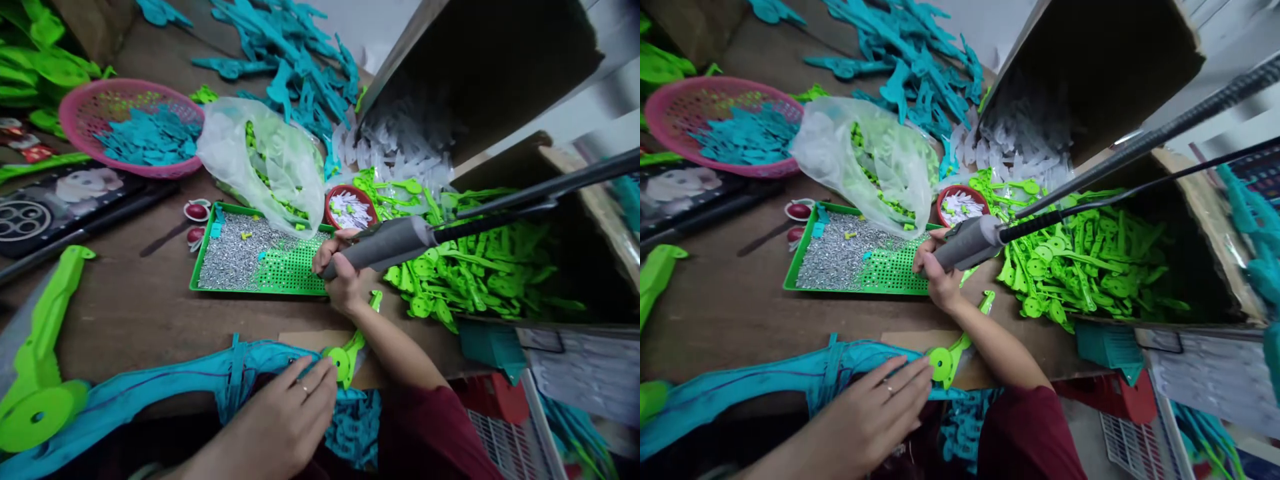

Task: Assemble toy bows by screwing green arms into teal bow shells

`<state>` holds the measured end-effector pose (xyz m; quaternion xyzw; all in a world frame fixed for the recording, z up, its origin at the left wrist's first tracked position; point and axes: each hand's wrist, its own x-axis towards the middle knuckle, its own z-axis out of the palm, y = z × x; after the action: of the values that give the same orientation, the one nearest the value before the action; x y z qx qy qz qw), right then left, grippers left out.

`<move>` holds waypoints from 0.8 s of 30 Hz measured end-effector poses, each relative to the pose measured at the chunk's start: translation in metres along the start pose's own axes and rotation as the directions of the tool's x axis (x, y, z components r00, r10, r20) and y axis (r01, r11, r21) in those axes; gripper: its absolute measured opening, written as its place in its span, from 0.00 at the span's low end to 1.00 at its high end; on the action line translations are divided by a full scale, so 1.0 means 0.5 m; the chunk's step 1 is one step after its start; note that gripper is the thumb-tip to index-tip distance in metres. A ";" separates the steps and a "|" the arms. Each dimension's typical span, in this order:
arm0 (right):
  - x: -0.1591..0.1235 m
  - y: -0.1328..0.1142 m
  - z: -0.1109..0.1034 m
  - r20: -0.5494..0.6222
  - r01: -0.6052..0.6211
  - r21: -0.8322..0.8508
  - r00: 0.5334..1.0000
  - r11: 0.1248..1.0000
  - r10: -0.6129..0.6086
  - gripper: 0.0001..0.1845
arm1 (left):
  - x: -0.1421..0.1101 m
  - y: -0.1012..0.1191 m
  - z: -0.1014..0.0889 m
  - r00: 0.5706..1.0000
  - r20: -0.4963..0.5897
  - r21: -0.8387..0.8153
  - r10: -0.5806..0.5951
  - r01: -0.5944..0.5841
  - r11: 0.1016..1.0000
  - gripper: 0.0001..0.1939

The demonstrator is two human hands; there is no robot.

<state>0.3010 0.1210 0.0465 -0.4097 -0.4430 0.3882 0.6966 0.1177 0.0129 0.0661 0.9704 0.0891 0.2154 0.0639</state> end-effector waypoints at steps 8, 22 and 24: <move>0.000 0.017 -0.001 0.056 0.024 0.018 0.998 1.000 -0.025 0.16 | 0.051 0.033 0.106 0.992 0.102 0.053 -0.080 0.075 0.996 0.22; 0.000 0.017 0.010 -0.002 -0.003 -0.071 1.000 0.997 0.003 0.20 | 0.001 0.018 0.091 0.997 0.025 -0.007 -0.068 0.068 0.998 0.22; 0.001 0.027 0.010 -0.021 -0.004 -0.096 1.000 0.995 0.002 0.21 | 0.004 0.019 0.095 0.999 -0.003 0.003 -0.051 0.051 0.999 0.22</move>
<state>0.2943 0.1275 0.0356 -0.4477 -0.4531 0.3631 0.6800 0.1414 0.0002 0.0258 0.9676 0.1145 0.2149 0.0676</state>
